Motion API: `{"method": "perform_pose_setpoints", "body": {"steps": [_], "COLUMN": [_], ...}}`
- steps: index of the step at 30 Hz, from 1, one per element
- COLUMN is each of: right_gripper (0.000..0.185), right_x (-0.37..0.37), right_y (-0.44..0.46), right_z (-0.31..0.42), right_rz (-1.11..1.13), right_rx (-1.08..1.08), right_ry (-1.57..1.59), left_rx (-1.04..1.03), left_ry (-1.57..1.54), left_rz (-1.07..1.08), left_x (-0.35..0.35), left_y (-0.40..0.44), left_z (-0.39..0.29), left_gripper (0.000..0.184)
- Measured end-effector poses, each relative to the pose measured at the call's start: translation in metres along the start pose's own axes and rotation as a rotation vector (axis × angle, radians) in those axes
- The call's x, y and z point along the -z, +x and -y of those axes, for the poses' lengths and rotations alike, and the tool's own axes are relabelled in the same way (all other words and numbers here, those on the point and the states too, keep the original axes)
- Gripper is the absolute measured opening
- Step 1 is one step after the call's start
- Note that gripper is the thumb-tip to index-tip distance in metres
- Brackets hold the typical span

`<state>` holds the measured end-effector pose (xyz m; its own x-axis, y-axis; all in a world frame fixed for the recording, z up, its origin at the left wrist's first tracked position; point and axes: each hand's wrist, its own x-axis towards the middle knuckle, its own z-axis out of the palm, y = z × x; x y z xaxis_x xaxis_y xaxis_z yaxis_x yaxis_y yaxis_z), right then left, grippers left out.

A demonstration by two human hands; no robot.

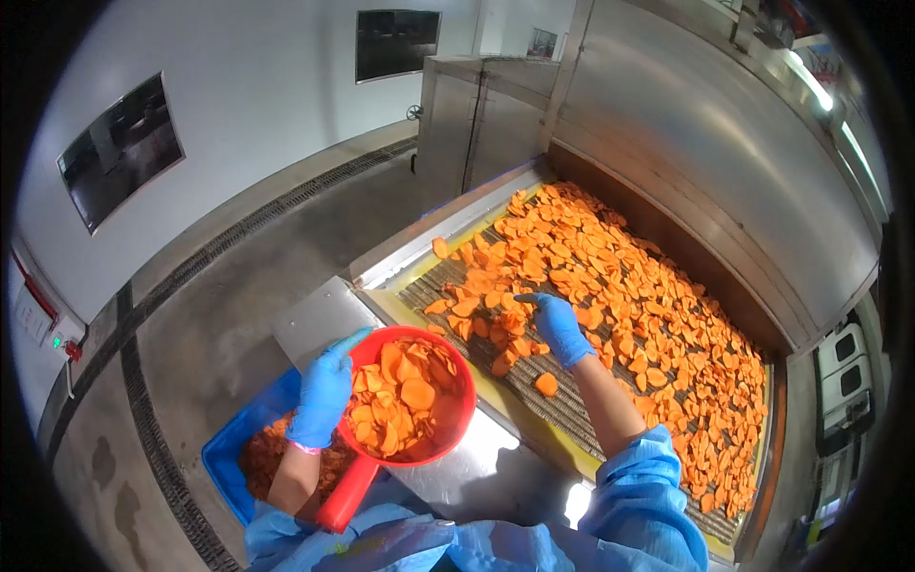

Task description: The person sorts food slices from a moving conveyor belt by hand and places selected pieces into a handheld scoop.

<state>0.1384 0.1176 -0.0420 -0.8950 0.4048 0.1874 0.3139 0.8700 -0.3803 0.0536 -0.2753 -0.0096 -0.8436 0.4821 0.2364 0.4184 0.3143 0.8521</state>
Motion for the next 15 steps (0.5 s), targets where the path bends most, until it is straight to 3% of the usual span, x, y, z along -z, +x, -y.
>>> {"method": "perform_pose_setpoints", "body": {"steps": [2, 3, 9, 11, 13, 15], "right_gripper": [0.033, 0.03, 0.027, 0.027, 0.036, 0.047], "right_x": [-0.007, -0.01, -0.072, -0.1, -0.115, -0.133], "right_y": [0.012, 0.018, 0.102, 0.131, 0.151, 0.17], "right_z": [0.007, 0.014, 0.048, 0.063, 0.079, 0.088], "right_rz": [-0.055, -0.104, -0.003, -0.058, -0.053, -0.209], "right_rx": [0.044, 0.077, 0.025, 0.052, 0.052, 0.13], "right_ry": [0.02, 0.038, 0.111, 0.111, 0.088, 0.048], "left_rx": [0.106, -0.005, 0.089, 0.03, 0.018, 0.006], "left_ry": [-0.009, 0.0, 0.059, 0.001, 0.002, -0.037], "left_rz": [0.028, -0.012, 0.017, -0.001, 0.002, 0.011], "left_x": [0.0, -0.002, -0.001, -0.001, 0.0, -0.001], "left_y": [-0.001, -0.001, -0.002, -0.002, 0.002, 0.005], "left_z": [-0.002, -0.002, -0.005, -0.004, -0.006, -0.004], "left_gripper": [0.054, 0.055, 0.057, 0.056, 0.054, 0.053]}}
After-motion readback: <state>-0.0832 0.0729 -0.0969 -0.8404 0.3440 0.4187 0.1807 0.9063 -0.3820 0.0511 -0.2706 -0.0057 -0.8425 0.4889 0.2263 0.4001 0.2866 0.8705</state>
